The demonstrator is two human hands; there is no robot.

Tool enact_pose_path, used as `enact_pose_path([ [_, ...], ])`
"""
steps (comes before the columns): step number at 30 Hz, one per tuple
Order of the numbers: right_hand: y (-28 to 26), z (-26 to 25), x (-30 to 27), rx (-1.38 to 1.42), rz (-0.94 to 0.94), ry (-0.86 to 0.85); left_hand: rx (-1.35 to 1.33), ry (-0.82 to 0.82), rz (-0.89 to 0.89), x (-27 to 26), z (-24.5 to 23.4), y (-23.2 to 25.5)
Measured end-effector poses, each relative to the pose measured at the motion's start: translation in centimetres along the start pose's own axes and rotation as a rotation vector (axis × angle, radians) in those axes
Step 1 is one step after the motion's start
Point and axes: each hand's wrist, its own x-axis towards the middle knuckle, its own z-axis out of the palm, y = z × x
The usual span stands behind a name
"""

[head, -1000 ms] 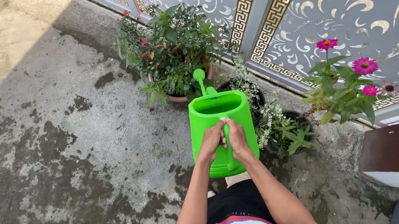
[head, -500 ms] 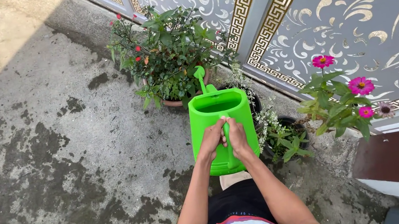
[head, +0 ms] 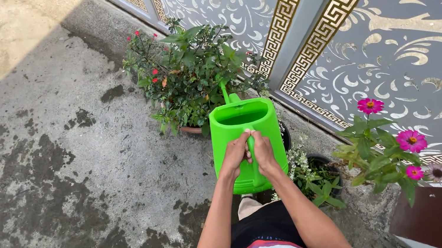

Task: Walk around a garden and water several potted plants using a green watering can.

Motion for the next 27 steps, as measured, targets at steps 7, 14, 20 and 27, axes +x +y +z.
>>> enact_pose_path([
  [7,-1.1,0.6,1.3,-0.027,-0.014,-0.047,0.02,0.046,0.01,0.9,0.1,1.1],
  [14,-0.2,0.7,-0.2,-0.023,-0.011,-0.027,0.025,0.034,0.017,-1.0,-0.2,1.0],
  [20,0.9,1.7,-4.1,-0.021,-0.003,0.02,0.008,-0.009,0.012,-4.6,-1.4,0.3],
  [27,3.7,3.1,-9.7,-0.007,-0.024,0.071,0.041,-0.043,-0.016,-10.3,-3.4,-0.7],
])
